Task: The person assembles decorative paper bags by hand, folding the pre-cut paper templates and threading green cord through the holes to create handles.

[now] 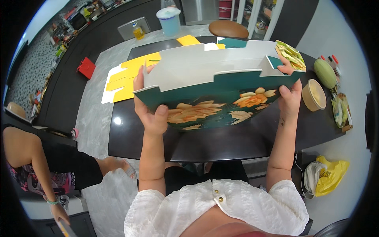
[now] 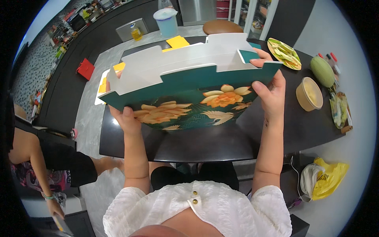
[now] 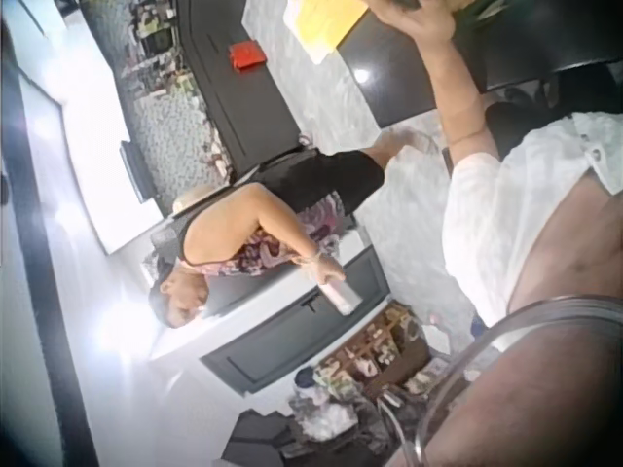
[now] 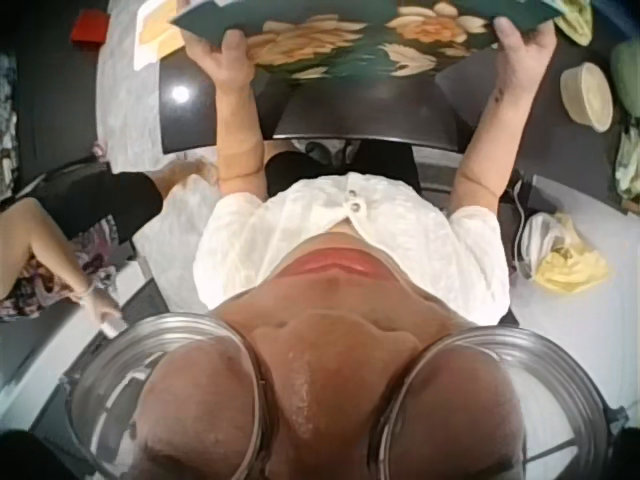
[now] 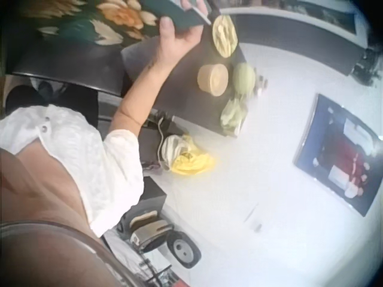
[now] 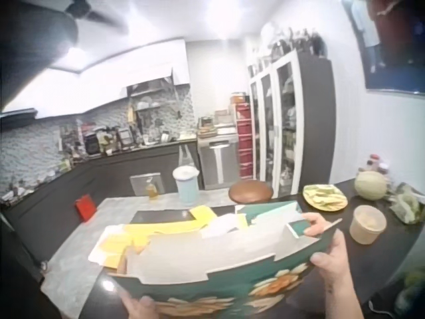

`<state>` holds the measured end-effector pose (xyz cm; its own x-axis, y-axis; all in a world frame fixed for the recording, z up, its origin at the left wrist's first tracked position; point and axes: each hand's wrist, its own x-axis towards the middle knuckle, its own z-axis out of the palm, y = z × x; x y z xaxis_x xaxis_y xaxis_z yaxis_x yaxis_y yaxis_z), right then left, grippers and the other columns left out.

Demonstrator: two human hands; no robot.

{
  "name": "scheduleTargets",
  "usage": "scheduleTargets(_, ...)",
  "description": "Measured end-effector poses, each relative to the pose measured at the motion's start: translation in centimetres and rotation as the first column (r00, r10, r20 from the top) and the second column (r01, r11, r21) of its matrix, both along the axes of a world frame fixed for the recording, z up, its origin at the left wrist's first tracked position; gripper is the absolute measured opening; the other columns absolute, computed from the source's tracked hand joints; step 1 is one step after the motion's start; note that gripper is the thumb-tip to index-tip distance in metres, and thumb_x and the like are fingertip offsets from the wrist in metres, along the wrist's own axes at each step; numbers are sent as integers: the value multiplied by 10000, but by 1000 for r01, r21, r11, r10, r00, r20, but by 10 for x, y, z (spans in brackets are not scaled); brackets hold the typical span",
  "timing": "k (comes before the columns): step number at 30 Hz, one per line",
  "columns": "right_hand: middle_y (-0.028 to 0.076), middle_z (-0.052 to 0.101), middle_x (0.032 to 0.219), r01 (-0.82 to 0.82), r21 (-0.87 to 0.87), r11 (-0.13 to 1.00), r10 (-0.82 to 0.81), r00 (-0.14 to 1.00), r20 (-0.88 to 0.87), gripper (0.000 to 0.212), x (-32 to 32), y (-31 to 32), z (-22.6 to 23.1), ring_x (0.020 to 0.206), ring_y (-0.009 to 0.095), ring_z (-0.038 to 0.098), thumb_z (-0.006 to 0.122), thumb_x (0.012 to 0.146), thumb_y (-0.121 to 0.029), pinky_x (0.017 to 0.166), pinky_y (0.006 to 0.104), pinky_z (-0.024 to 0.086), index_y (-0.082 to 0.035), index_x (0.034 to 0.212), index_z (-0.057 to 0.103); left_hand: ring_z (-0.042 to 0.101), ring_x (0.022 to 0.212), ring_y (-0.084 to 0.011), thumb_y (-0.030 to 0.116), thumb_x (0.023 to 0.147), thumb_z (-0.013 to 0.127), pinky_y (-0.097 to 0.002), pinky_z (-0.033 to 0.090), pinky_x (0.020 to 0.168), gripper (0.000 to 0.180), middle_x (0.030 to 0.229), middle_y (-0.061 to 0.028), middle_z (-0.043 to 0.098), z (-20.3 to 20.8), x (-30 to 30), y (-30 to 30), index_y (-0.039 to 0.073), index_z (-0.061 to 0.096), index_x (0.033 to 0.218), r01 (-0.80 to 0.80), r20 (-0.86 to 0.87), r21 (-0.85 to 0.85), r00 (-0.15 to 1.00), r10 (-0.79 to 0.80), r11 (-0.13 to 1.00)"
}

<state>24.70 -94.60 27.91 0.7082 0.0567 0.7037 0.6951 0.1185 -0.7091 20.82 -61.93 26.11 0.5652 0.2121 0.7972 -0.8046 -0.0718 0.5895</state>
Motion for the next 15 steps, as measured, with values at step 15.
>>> scheduleTargets(15, 135, 538, 1130, 118, -15, 993, -119, 980, -161, 422, -11, -1, 20, 1085, 229, 507, 469, 883, -343, 983, 344, 350, 26, 969, 655, 556, 952, -255, 570, 877, 575, -370, 445, 848, 618, 1165, -199, 490, 9, -4, 8, 19, 622, 1152, -14, 192, 169, 981, -19, 986)
